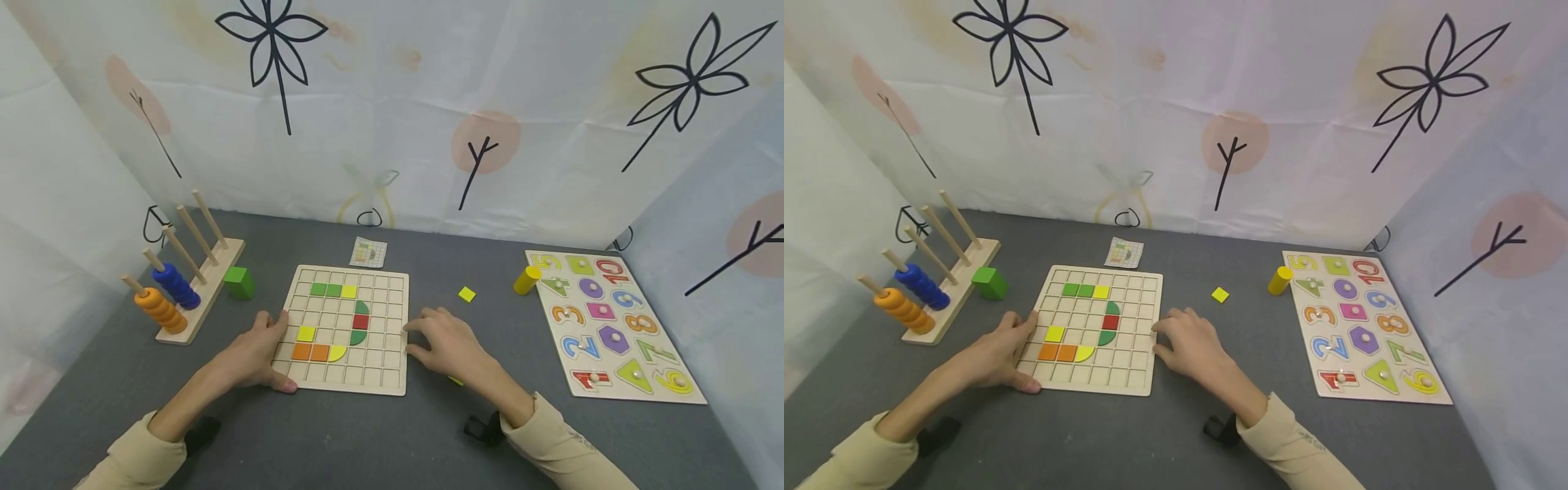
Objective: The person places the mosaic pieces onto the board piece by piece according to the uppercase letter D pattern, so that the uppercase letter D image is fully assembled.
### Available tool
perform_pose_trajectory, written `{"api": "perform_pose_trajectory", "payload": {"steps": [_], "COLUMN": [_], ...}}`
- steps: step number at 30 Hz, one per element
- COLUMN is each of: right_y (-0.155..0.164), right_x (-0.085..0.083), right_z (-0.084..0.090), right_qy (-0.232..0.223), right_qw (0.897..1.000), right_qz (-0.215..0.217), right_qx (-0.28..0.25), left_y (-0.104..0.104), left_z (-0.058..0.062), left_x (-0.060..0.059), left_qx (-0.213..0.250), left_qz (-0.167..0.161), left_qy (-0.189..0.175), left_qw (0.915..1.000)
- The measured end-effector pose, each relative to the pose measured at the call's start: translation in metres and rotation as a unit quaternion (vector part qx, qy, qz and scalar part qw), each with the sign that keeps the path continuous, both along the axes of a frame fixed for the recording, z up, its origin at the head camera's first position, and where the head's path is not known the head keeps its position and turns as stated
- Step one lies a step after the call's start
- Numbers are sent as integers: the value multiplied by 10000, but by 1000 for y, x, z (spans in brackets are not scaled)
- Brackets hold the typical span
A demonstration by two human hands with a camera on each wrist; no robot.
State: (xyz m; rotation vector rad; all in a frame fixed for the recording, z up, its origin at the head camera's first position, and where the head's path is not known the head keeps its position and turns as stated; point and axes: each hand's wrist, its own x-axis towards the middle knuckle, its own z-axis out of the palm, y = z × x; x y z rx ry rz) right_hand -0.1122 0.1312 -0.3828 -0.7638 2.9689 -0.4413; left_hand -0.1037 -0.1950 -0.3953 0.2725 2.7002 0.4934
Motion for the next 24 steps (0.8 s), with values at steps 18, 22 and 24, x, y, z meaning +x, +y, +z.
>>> {"api": "perform_pose_trajectory", "payload": {"steps": [18, 22, 24], "right_y": [60, 64, 65], "right_x": [20, 23, 25], "right_z": [-3, -3, -2], "right_qy": [-409, -553, -581], "right_qw": [9975, 9963, 9962], "right_qz": [-375, -435, -430], "right_qx": [439, 495, 480], "left_y": [1, 1, 1], "left_z": [1, 1, 1], "left_x": [0, 0, -1], "left_qx": [-36, -66, -69], "left_qz": [8, 42, 48], "left_qy": [-33, -86, -93], "left_qw": [10000, 9999, 9999]}}
